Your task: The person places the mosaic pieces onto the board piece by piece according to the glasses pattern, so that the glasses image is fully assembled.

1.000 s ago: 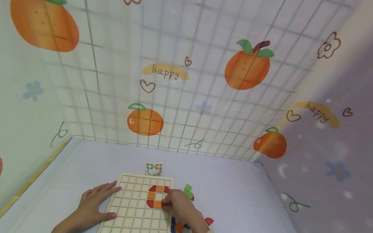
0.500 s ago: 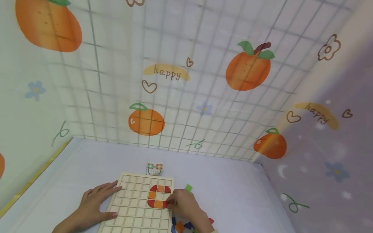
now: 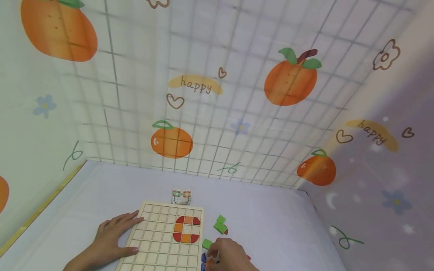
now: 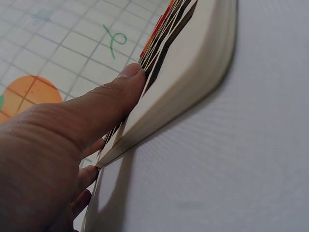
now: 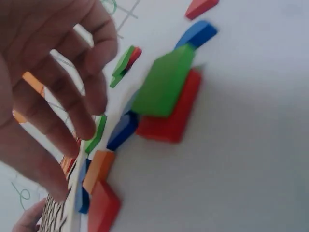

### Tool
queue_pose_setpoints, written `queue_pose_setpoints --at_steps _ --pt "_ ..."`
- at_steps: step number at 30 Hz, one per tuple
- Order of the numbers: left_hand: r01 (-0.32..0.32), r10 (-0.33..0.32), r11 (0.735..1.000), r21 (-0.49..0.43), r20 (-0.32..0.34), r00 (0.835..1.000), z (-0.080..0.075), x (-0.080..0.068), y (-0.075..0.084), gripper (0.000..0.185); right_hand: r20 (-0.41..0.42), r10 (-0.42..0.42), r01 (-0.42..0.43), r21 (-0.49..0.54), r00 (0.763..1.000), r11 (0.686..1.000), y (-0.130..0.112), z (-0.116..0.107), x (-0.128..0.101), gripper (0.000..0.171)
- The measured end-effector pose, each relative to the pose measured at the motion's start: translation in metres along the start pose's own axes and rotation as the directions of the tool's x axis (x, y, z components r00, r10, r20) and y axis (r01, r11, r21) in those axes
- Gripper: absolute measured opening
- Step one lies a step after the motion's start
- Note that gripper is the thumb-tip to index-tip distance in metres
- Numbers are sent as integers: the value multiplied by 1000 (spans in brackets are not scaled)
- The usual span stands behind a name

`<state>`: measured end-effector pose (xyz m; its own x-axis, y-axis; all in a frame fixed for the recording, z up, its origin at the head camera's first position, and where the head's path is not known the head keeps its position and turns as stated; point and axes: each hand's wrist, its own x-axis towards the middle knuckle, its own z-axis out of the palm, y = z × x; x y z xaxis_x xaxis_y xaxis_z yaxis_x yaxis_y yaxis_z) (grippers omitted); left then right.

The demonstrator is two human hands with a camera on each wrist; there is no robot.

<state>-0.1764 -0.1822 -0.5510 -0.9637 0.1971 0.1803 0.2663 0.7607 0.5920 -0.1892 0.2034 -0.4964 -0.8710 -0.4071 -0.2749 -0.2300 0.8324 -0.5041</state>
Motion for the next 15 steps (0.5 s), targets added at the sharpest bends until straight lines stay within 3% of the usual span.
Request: queue_pose_setpoints --at_steps 9,15 --pt "22 -22 1000 -6 16 1000 -1 0 -2 92 -22 19 -18 36 1000 999 6 9 -9 9" --pt "26 -26 1000 -11 24 999 1 2 -3 92 -42 103 -102 22 994 995 -4 15 -13 24"
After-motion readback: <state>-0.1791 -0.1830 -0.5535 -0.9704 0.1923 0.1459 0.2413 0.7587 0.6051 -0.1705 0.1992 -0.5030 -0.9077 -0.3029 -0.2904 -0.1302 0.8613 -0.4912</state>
